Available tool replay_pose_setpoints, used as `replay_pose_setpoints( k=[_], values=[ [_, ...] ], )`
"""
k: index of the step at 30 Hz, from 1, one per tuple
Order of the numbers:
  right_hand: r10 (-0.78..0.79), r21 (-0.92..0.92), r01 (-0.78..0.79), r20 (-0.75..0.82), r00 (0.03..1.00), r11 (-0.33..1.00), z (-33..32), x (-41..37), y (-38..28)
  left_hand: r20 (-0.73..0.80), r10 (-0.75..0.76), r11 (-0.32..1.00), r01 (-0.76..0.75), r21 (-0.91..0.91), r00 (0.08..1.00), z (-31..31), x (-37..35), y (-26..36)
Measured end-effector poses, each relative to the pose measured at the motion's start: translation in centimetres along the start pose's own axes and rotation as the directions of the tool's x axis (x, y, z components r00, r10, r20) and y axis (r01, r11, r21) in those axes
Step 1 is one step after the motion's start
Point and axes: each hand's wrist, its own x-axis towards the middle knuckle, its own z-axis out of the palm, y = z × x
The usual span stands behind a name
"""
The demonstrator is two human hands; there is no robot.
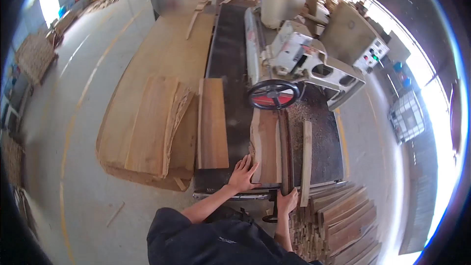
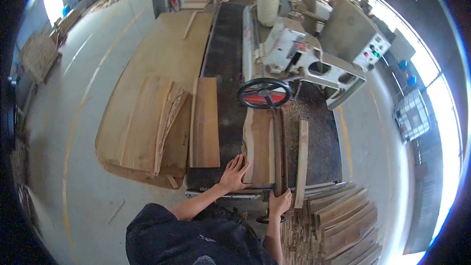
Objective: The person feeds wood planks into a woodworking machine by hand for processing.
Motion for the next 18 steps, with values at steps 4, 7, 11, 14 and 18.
replay_pose_setpoints(
  k=[4, 7, 11, 14, 18],
  values=[
    [-0.041, -0.017, 0.040, -0.059, 0.997, 0.999, -0.6, -0.4, -0.9, -0.058, 0.030, 0.998, -0.027, 0.062, 0.998, 0.4, 0.2, 0.0],
    [-0.012, 0.023, 0.013, -0.037, 0.999, 1.000, -1.1, -0.5, -0.8, -0.040, -0.008, 0.999, 0.010, 0.037, 0.999, 0.6, 0.2, 0.1],
    [-0.027, 0.065, 0.029, -0.032, 0.999, 0.997, -1.8, -0.2, -0.9, 0.016, -0.034, 0.991, 0.032, 0.134, 0.999, 0.8, 0.6, 0.5],
    [-0.029, 0.101, 0.033, -0.041, 0.999, 0.994, -1.6, 0.0, -0.6, 0.045, -0.031, 0.976, 0.021, 0.217, 0.998, 0.6, 0.8, 0.6],
    [-0.016, 0.145, 0.019, -0.022, 1.000, 0.989, -2.2, 0.0, -0.5, 0.048, -0.051, 0.975, 0.039, 0.217, 0.998, 0.6, 0.7, 1.6]
  ],
)
